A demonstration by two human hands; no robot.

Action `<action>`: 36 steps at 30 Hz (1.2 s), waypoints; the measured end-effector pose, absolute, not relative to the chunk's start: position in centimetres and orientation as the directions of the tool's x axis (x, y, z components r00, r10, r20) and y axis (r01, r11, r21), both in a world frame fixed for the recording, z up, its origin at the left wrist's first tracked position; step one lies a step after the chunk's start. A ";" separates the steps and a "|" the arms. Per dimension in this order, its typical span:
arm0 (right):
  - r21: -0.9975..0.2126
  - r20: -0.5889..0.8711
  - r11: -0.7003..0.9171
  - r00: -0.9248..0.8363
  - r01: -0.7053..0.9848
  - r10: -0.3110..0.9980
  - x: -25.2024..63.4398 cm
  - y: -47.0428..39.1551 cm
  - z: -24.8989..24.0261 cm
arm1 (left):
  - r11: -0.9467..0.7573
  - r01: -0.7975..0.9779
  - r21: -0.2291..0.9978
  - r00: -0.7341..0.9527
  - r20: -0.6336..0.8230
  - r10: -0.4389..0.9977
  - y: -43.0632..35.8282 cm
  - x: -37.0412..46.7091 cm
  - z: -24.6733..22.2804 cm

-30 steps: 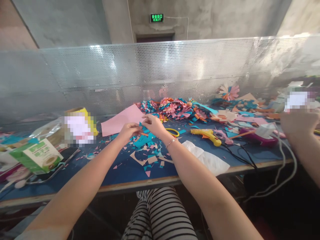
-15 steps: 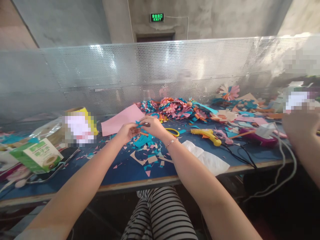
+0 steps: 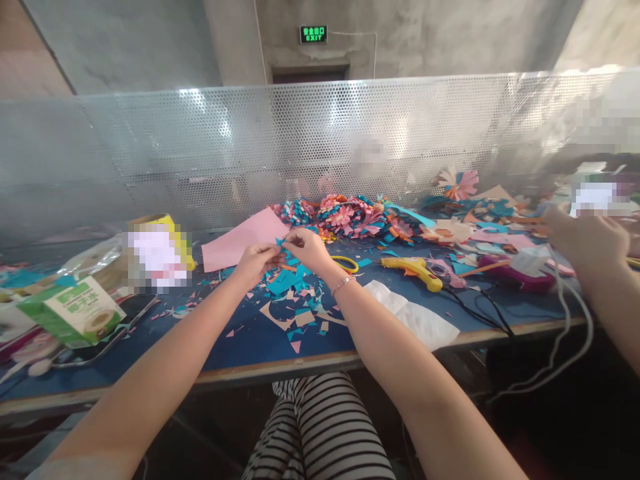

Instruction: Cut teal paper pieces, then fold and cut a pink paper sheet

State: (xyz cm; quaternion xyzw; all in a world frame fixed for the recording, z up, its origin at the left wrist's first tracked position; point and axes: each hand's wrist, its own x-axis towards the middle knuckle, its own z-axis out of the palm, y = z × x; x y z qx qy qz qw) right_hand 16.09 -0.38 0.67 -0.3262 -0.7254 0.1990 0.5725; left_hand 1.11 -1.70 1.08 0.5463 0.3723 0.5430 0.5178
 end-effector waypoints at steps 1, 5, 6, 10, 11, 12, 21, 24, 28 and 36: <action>-0.675 0.691 0.699 -0.129 0.236 0.711 16.0 -0.3 0.6 | -0.196 -0.157 0.968 0.133 0.217 0.967 -1.7 1.1 1.0; -0.720 0.660 0.668 -0.108 0.189 0.743 15.8 0.0 0.4 | -0.220 -0.187 0.957 0.157 0.251 0.955 -1.6 1.2 0.9; -0.724 0.658 0.664 -0.104 0.184 0.746 15.7 0.0 0.4 | -0.223 -0.195 0.955 0.167 0.257 0.952 -1.6 1.2 0.9; -0.729 0.653 0.662 -0.111 0.173 0.749 15.7 -0.2 0.4 | -0.207 -0.197 0.958 0.173 0.241 0.955 -1.6 1.1 1.0; -0.731 0.652 0.662 -0.116 0.169 0.749 15.7 -0.2 0.4 | -0.195 -0.188 0.963 0.167 0.227 0.959 -1.6 1.1 1.0; -0.732 0.651 0.662 -0.120 0.165 0.750 15.7 -0.3 0.4 | -0.183 -0.181 0.966 0.161 0.213 0.964 -1.6 1.1 1.1; -0.733 0.656 0.669 -0.128 0.124 0.743 15.5 -0.4 0.4 | -0.114 -0.177 0.978 0.128 0.138 0.982 -1.9 1.2 1.6; -0.720 0.664 0.679 -0.144 0.139 0.734 15.4 -0.4 0.3 | -0.128 -0.126 0.984 0.121 0.143 0.982 -2.1 1.3 1.7; -0.728 0.655 0.672 -0.151 0.134 0.740 15.5 -0.3 0.3 | -0.151 -0.084 0.985 0.120 0.161 0.980 -2.2 1.4 1.8; -0.748 0.640 0.653 -0.133 0.115 0.757 15.5 -0.3 0.3 | -0.124 -0.069 0.990 0.132 0.132 0.982 -2.3 1.4 1.8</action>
